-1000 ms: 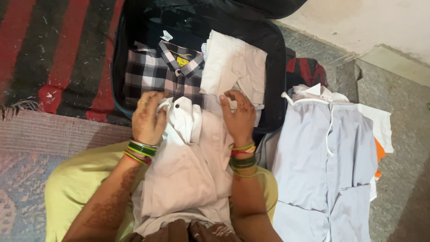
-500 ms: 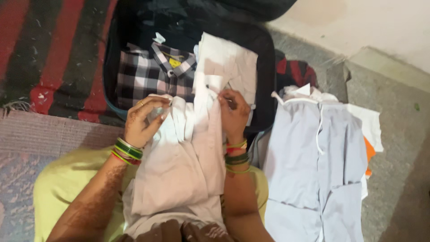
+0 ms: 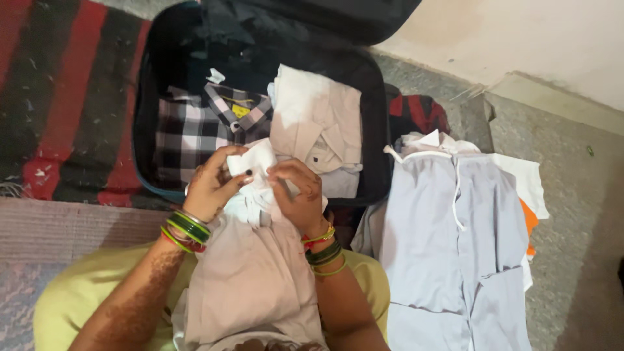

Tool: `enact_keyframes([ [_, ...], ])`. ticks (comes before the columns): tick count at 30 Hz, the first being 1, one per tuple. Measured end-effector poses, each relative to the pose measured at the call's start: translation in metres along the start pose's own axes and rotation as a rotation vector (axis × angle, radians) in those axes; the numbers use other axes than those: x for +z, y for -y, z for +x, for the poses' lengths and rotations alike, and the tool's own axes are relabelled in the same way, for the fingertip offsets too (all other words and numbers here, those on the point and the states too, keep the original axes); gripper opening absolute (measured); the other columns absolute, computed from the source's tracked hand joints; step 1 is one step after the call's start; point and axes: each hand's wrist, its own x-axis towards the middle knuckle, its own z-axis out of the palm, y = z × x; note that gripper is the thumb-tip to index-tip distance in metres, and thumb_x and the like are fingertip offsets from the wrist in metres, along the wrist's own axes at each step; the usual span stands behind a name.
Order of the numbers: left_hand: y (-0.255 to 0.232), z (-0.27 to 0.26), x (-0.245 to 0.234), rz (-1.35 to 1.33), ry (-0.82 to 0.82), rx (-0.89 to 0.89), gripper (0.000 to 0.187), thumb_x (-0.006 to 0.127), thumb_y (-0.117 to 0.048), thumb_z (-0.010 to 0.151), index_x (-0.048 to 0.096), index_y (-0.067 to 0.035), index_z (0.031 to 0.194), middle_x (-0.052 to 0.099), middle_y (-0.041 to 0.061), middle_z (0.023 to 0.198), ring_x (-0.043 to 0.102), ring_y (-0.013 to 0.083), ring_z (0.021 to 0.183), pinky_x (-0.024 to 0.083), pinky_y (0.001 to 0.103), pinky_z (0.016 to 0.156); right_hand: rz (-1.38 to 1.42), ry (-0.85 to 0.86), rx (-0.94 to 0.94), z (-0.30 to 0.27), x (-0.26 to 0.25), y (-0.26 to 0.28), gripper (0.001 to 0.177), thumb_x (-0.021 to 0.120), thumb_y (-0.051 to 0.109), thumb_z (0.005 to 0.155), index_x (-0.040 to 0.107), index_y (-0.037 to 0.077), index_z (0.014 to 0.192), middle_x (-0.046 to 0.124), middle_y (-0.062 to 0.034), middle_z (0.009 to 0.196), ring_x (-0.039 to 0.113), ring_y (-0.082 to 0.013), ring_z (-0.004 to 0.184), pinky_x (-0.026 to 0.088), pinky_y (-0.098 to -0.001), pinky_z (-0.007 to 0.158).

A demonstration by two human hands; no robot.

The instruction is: The person adjusts the drawstring on a pair of shorts and then folds a white shirt, placing it into a suitcase alongside other folded garments.

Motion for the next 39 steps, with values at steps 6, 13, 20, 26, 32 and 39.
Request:
enact_keyframes([
  [6,-0.014,0.003,-0.009,-0.041,0.133,-0.008,0.055,0.063,0.01,0.091,0.049,-0.002,0.143,0.065,0.008,0.134,0.064,0.0119,0.118,0.054,0.026,0.099,-0.163,0.064,-0.025,0.001,0.022,0.004,0.037,0.084,0.01,0.076,0.07,0.004,0.11,0.068,-0.013,0.106,0.068,-0.0282,0.1,0.054,-0.0342,0.088],
  [13,-0.022,0.001,0.006,0.067,0.015,0.049,0.05,0.069,0.009,0.089,0.053,0.0,0.136,0.068,0.013,0.131,0.067,0.0165,0.121,0.056,0.029,0.098,0.307,0.119,0.337,-0.012,0.014,-0.031,0.023,0.079,0.004,0.087,0.072,-0.002,0.108,0.072,-0.008,0.107,0.069,-0.0146,0.098,0.055,-0.0263,0.088],
  [20,-0.046,-0.003,0.013,0.271,-0.106,-0.023,0.043,0.071,0.001,0.091,0.059,-0.005,0.132,0.071,0.009,0.081,0.063,0.0101,0.071,0.051,0.025,0.065,0.28,0.061,0.42,-0.022,0.019,-0.04,0.011,0.075,0.005,0.094,0.071,-0.004,0.098,0.067,-0.004,0.093,0.06,-0.0089,0.083,0.047,-0.0222,0.075],
  [26,-0.044,-0.002,0.014,0.347,-0.129,-0.005,0.038,0.069,0.003,0.093,0.059,-0.006,0.128,0.061,0.013,0.074,0.055,0.0132,0.067,0.047,0.026,0.065,0.266,0.12,0.385,-0.016,0.017,-0.036,0.012,0.071,0.007,0.095,0.063,-0.003,0.095,0.061,-0.002,0.09,0.054,-0.0094,0.082,0.043,-0.0225,0.074],
  [32,-0.038,0.009,-0.001,0.234,0.07,-0.057,0.038,0.067,0.004,0.091,0.058,-0.006,0.127,0.077,0.008,0.093,0.071,0.0102,0.083,0.052,0.023,0.074,0.467,0.228,0.309,-0.02,0.016,-0.048,0.01,0.066,0.003,0.098,0.058,-0.001,0.101,0.057,-0.0039,0.101,0.052,-0.0112,0.095,0.043,-0.024,0.087],
  [39,-0.034,0.012,-0.006,0.176,0.153,-0.004,0.048,0.061,0.006,0.093,0.052,-0.004,0.139,0.073,0.009,0.111,0.07,0.0098,0.102,0.053,0.025,0.086,0.498,0.175,0.457,-0.02,0.022,-0.044,0.018,0.064,0.003,0.096,0.06,0.0,0.113,0.062,-0.0029,0.107,0.056,-0.0091,0.102,0.046,-0.0227,0.093],
])
